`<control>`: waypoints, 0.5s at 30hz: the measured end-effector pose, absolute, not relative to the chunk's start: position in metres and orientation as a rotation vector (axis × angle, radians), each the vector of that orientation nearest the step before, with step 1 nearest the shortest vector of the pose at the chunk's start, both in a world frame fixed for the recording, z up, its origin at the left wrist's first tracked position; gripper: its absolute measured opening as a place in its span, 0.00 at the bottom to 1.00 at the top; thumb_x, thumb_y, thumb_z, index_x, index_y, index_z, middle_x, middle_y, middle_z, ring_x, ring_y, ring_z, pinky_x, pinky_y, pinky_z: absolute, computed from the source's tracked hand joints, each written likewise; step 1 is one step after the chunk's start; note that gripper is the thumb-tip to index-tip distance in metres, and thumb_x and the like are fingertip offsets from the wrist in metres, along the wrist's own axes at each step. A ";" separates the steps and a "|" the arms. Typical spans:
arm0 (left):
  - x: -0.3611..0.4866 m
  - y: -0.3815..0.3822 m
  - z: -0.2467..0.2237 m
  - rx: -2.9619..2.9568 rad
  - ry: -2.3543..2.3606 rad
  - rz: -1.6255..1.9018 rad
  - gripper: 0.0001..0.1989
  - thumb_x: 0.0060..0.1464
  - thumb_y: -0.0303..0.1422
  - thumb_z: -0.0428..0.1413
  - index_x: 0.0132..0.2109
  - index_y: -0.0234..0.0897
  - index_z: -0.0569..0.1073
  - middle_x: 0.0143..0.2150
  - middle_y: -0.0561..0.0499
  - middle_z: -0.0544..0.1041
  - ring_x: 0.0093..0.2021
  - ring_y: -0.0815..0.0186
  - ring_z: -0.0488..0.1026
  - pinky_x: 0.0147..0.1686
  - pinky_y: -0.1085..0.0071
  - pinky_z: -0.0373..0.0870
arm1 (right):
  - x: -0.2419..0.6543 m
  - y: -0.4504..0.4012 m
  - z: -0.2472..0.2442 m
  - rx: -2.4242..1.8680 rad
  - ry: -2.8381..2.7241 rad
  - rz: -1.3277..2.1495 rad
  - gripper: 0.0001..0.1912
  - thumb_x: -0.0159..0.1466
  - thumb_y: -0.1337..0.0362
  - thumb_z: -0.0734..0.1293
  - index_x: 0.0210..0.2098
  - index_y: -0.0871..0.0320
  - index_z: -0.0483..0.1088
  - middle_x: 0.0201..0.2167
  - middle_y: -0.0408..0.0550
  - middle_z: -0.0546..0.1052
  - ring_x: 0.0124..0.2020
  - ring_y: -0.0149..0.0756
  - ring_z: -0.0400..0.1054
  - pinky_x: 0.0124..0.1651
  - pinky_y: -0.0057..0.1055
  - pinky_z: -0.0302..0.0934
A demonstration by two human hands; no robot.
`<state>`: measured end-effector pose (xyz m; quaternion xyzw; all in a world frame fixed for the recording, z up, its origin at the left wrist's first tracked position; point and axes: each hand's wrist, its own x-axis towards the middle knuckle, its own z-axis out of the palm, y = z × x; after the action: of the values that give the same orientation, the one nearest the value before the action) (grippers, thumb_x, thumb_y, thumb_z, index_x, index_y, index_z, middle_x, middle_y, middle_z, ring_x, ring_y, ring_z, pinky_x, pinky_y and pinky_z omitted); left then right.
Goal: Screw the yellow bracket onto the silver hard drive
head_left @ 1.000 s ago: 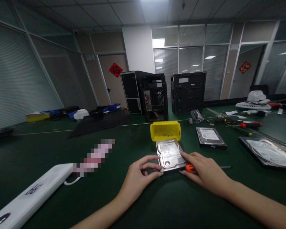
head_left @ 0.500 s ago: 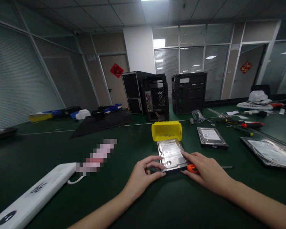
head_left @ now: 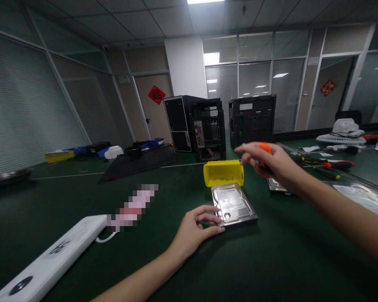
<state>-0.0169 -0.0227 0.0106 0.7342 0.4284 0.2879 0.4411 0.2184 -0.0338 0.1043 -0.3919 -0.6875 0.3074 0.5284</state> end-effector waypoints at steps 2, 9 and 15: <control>-0.017 -0.022 0.011 1.821 1.062 0.711 0.23 0.39 0.38 0.60 0.45 0.35 0.68 0.37 0.49 0.76 0.37 0.65 0.70 0.25 0.75 0.57 | 0.211 -0.019 0.135 -0.705 -1.533 0.873 0.24 0.59 0.51 0.53 0.45 0.60 0.65 0.28 0.44 0.69 0.20 0.21 0.56 0.18 0.20 0.45; -0.018 -0.022 0.008 1.785 1.051 0.728 0.25 0.38 0.37 0.61 0.45 0.35 0.69 0.36 0.49 0.77 0.33 0.66 0.71 0.24 0.75 0.56 | 0.176 -0.006 0.169 -0.768 -1.861 0.937 0.28 0.58 0.46 0.51 0.28 0.65 0.68 0.17 0.42 0.63 0.15 0.21 0.54 0.17 0.21 0.47; -0.016 -0.025 0.010 1.781 1.067 0.725 0.25 0.39 0.39 0.61 0.46 0.35 0.69 0.36 0.49 0.77 0.30 0.68 0.70 0.22 0.76 0.54 | 0.175 -0.014 0.161 -1.125 -2.443 0.732 0.23 0.51 0.47 0.62 0.29 0.64 0.69 0.22 0.46 0.70 0.20 0.25 0.61 0.20 0.22 0.54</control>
<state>-0.0164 -0.0246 0.0096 0.7217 0.4324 0.2936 0.4539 0.1751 -0.0136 0.1612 -0.3972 -0.8627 0.2586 0.1763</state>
